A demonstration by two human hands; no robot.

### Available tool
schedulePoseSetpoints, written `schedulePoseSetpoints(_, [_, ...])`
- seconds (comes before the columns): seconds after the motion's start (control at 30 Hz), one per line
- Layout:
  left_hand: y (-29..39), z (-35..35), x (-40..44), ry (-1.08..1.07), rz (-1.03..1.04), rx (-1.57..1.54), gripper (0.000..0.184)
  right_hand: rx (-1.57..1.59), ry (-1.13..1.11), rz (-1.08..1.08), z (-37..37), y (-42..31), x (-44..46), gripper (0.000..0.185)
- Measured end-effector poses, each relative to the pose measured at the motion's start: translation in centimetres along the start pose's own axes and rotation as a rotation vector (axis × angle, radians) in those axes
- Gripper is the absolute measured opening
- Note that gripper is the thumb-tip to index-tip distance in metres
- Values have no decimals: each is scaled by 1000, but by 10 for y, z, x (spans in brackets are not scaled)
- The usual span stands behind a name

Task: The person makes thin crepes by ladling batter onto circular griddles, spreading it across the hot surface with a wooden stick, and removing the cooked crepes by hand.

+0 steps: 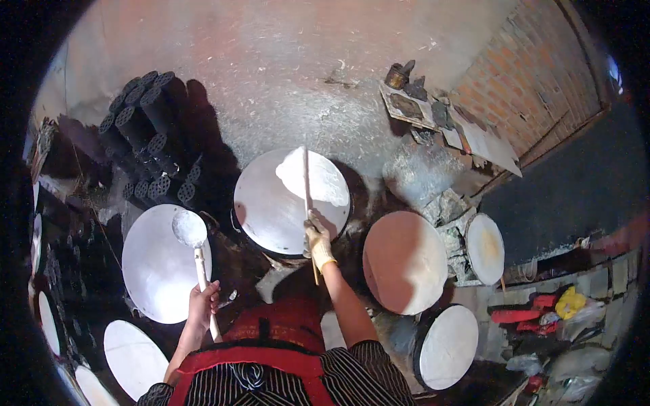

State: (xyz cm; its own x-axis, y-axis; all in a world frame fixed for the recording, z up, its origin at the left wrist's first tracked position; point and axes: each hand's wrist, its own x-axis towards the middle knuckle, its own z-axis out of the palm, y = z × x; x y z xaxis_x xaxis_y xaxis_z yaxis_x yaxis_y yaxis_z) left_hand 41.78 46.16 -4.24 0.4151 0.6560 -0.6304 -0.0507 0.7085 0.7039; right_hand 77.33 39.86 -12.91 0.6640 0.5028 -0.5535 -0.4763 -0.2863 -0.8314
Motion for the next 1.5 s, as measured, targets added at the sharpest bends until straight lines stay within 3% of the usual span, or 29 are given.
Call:
schedulePoseSetpoints(0.07, [-5,7,1,39,17,-24,12,123,-245,186,-1,-10,3,27])
schedulePoseSetpoints(0.1, [-7,11,1,64,22,-34,12,70,-267,142,-3,0,11,30])
schedulePoseSetpoints(0.13, [-11,15,1,91,24,-44,13,87,-267,186,-3,-10,-4,16])
schedulePoseSetpoints(0.2, [-16,21,2,106,80,-78,12,182,-328,320,-15,-25,-31,34])
schedulePoseSetpoints(0.27, [-15,33,0,168,136,-76,11,209,-369,249,-50,-13,-19,27])
schedulePoseSetpoints(0.33, [-18,36,0,193,159,-44,8,454,-286,329,-80,-18,9,18])
schedulePoseSetpoints(0.37, [-16,41,-3,225,153,-39,7,569,-452,292,-86,-25,21,27])
schedulePoseSetpoints(0.4, [-17,46,-6,257,146,-33,8,257,-117,126,-86,-32,37,10])
schedulePoseSetpoints(0.47, [-23,52,-9,277,121,-25,9,-129,-97,16,-74,-34,61,11])
schedulePoseSetpoints(0.5, [-28,56,-10,301,99,-30,9,-88,-260,176,-74,-38,72,19])
schedulePoseSetpoints(0.53, [-36,60,-11,324,78,-38,9,-307,-250,-43,-58,-40,64,24])
schedulePoseSetpoints(0.6, [-49,71,-12,337,68,-76,10,-236,-450,88,-59,-52,54,28])
schedulePoseSetpoints(0.67, [-53,88,-16,370,65,-90,10,-220,-532,3,-69,-31,64,37])
schedulePoseSetpoints(0.7, [-57,91,-15,372,68,-116,10,-237,-587,172,-85,-30,66,38])
schedulePoseSetpoints(0.77, [-68,97,-12,376,76,-171,9,-252,-655,294,-108,-73,30,38])
schedulePoseSetpoints(0.83, [-67,107,-14,379,95,-165,10,-162,-662,305,-136,-76,55,35])
schedulePoseSetpoints(0.87, [-66,112,-15,381,106,-161,10,-295,-547,198,-136,-89,57,33])
schedulePoseSetpoints(0.93, [-63,124,-18,408,109,-147,10,-185,-333,174,-124,-92,92,30])
schedulePoseSetpoints(1.0, [-66,137,-25,438,112,-133,10,-373,-475,-87,-110,-90,123,26])
schedulePoseSetpoints(1.07, [-67,150,-32,464,116,-120,10,-338,-702,-50,-98,-91,127,35])
schedulePoseSetpoints(1.13, [-75,160,-38,518,95,-139,11,-545,-782,-14,-100,-92,116,49])
schedulePoseSetpoints(1.17, [-83,162,-41,535,89,-144,11,-461,-902,-49,-106,-95,111,55])
schedulePoseSetpoints(1.2, [-90,163,-42,553,90,-149,11,-587,-861,39,-122,-107,107,55])
schedulePoseSetpoints(1.27, [-101,167,-51,578,70,-152,11,-457,-870,102,-135,-111,121,51])
schedulePoseSetpoints(1.3, [-104,174,-57,588,67,-173,11,-630,-860,157,-143,-126,134,47])
schedulePoseSetpoints(1.47, [-108,191,-77,635,41,-182,12,-628,-727,-52,-102,-139,143,37])
schedulePoseSetpoints(1.5, [-110,189,-78,615,56,-171,13,-683,-770,62,-103,-131,139,34])
